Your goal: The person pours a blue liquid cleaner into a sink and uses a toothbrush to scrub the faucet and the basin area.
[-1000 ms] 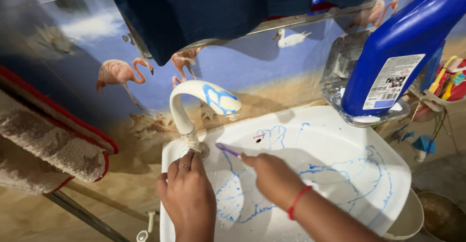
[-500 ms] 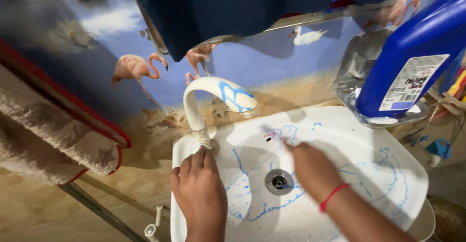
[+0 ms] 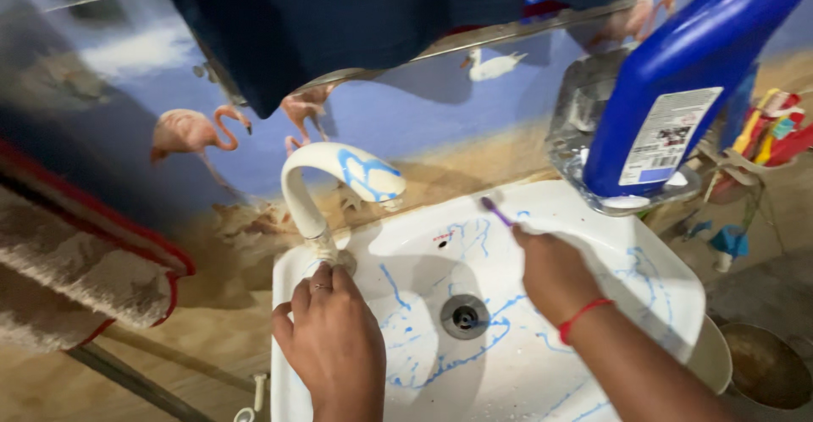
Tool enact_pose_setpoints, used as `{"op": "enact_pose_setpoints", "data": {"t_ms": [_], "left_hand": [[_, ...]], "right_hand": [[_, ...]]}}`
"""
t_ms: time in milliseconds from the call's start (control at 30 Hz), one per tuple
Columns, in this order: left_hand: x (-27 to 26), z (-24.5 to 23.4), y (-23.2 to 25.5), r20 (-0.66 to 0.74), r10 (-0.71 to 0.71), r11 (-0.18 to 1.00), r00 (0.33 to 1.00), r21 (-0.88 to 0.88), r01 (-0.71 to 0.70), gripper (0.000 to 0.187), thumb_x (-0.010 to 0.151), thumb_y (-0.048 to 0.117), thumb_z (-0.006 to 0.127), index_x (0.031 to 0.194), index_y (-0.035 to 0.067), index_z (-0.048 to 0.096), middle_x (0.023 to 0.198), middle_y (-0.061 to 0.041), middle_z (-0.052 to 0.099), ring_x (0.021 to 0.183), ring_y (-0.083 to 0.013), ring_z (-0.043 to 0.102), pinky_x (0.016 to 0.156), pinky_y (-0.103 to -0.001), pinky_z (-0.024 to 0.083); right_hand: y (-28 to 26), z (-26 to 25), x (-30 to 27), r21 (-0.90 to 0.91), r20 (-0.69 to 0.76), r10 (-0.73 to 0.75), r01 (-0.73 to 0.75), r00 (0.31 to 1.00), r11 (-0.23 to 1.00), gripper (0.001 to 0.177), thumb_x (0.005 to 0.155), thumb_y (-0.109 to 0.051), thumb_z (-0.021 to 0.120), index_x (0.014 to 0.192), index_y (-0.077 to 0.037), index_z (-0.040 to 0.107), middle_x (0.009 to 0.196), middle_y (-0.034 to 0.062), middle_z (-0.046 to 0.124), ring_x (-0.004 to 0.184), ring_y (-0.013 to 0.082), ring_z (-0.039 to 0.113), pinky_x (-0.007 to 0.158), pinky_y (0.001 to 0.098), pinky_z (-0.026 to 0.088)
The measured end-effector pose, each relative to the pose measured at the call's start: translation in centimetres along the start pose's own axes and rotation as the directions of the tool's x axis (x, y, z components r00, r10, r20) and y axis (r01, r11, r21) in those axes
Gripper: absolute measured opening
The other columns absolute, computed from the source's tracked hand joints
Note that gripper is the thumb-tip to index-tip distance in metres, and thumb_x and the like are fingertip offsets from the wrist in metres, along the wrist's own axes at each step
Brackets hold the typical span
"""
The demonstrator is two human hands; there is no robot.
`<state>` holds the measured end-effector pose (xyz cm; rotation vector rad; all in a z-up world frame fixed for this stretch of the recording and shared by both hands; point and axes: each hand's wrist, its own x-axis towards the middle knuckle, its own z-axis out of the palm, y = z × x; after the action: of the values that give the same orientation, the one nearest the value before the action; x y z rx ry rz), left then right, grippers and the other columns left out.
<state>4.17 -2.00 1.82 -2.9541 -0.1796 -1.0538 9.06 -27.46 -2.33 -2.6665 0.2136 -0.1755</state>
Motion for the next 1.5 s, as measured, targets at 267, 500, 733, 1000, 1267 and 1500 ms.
{"op": "enact_pose_setpoints", "data": {"t_ms": [267,500,733,1000,1267,1500], "left_hand": [[0.9,-0.5,2.2,-0.001,0.014,1.0,1.0,-0.009,-0.014,0.03,0.082,0.014,0.06,0.108,0.011,0.073,0.119,-0.004,0.073,0.122,-0.0253,0.06,0.103,-0.054,0.038],[1.2,-0.6,4.1,0.021,0.093,0.987,0.995,-0.13,-0.09,0.022,0.081,0.016,0.064,0.1,0.011,0.075,0.119,-0.004,0.072,0.123,-0.0261,0.059,0.109,-0.053,0.037],[1.9,-0.6,4.9,0.066,0.138,0.954,0.988,-0.275,-0.115,0.028,0.078,0.017,0.07,0.105,0.009,0.075,0.12,-0.005,0.071,0.123,-0.0287,0.058,0.111,-0.053,0.035],[2.4,-0.8,6.2,0.109,0.161,0.928,0.981,-0.354,-0.113,0.032,0.074,0.016,0.073,0.106,0.01,0.077,0.126,-0.005,0.071,0.122,-0.0284,0.057,0.111,-0.054,0.034],[2.5,-1.1,7.8,0.098,0.25,0.889,0.963,-0.418,-0.188,0.032,0.076,0.014,0.073,0.108,0.008,0.077,0.123,-0.008,0.071,0.123,-0.03,0.057,0.111,-0.056,0.033],[2.5,-1.2,8.9,0.089,0.283,0.853,0.955,-0.478,-0.208,0.033,0.076,0.015,0.072,0.108,0.007,0.077,0.123,-0.009,0.071,0.121,-0.0313,0.057,0.111,-0.057,0.032]], "right_hand": [[0.1,0.3,-1.2,-0.026,-0.006,-0.101,0.101,0.995,0.995,0.047,0.092,-0.001,0.048,0.135,-0.014,0.064,0.105,0.0238,0.07,0.101,0.0409,0.068,0.089,0.0496,0.054],[0.5,0.3,0.1,-0.014,-0.002,-0.081,0.081,0.997,0.997,0.045,0.094,-0.002,0.045,0.135,-0.011,0.061,0.103,0.0236,0.071,0.1,0.041,0.069,0.088,0.0493,0.054],[3.4,-2.2,-0.6,-0.088,-0.019,-0.005,0.003,1.0,0.996,0.051,0.091,0.0,0.046,0.139,-0.012,0.059,0.103,0.0253,0.07,0.099,0.0411,0.069,0.087,0.049,0.055],[4.6,-1.8,-1.5,-0.144,-0.054,-0.133,0.124,0.99,0.982,0.058,0.085,0.004,0.046,0.14,-0.01,0.058,0.097,0.025,0.069,0.091,0.0412,0.07,0.084,0.0491,0.056],[6.5,-1.9,0.3,-0.076,-0.118,-0.021,0.012,0.993,0.997,0.043,0.094,-0.004,0.046,0.133,-0.013,0.065,0.1,0.0254,0.07,0.095,0.042,0.069,0.084,0.0517,0.055],[7.7,-3.5,-1.8,-0.17,-0.076,0.077,-0.089,0.994,0.981,0.05,0.09,-0.001,0.046,0.137,-0.009,0.059,0.098,0.0256,0.07,0.095,0.0423,0.069,0.085,0.0506,0.055]]}}
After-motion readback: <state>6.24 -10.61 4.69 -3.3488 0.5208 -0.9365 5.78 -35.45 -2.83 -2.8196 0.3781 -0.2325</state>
